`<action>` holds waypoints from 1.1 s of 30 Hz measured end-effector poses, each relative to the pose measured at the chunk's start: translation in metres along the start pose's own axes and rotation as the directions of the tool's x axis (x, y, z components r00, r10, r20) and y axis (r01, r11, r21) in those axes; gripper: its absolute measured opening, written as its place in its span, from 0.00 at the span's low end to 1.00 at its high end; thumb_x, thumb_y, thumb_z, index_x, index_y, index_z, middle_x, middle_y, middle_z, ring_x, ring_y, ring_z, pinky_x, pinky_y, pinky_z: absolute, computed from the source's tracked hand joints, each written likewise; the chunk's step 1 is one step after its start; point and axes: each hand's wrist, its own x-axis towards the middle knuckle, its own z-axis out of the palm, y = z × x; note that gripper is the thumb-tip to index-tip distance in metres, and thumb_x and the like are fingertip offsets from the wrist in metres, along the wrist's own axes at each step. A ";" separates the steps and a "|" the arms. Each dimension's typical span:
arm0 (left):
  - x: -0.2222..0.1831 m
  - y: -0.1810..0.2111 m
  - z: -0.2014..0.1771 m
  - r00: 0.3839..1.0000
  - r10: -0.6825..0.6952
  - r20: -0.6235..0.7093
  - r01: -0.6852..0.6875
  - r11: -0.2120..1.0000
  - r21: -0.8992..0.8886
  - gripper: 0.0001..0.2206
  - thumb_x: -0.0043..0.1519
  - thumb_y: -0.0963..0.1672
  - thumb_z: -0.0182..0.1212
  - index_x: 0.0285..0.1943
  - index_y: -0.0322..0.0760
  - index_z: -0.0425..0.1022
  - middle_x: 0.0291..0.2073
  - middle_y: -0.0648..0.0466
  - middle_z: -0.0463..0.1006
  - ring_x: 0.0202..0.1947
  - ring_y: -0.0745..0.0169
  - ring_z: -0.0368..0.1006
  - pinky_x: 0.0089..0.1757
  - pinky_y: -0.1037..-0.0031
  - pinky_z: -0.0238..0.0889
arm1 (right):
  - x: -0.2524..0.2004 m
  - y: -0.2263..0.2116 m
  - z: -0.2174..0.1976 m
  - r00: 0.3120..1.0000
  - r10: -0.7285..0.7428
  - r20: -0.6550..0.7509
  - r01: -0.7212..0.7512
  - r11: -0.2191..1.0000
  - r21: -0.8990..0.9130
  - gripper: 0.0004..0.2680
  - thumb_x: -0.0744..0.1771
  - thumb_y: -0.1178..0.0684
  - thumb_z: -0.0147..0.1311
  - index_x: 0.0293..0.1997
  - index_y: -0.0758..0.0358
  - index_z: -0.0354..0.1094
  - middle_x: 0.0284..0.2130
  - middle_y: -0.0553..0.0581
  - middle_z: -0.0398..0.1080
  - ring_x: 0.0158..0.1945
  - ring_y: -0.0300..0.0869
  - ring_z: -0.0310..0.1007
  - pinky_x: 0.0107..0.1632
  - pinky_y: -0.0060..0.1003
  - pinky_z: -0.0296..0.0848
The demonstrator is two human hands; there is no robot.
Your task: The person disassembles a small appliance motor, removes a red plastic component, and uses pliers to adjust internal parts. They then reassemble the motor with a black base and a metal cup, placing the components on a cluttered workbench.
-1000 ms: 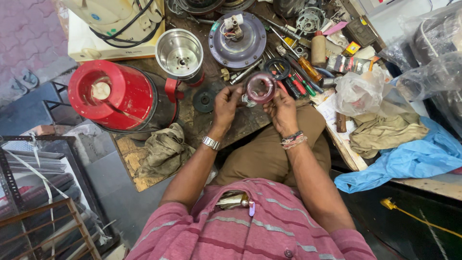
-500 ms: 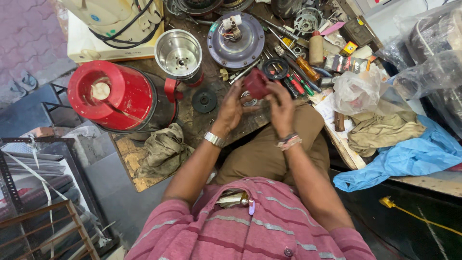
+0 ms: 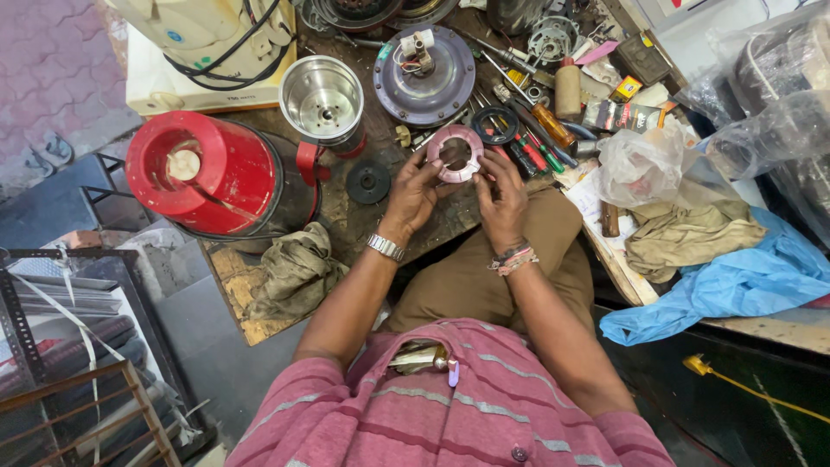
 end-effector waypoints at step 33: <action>-0.041 0.022 0.045 0.955 0.076 0.286 -0.296 0.296 0.908 0.44 0.54 0.50 0.78 0.79 0.44 0.57 0.69 0.39 0.68 0.68 0.46 0.68 0.61 0.59 0.64 | -0.023 0.072 0.019 0.883 0.433 0.181 -0.430 0.901 -0.059 0.10 0.65 0.57 0.59 0.51 0.66 0.72 0.27 0.57 0.74 0.29 0.37 0.71 0.33 0.36 0.71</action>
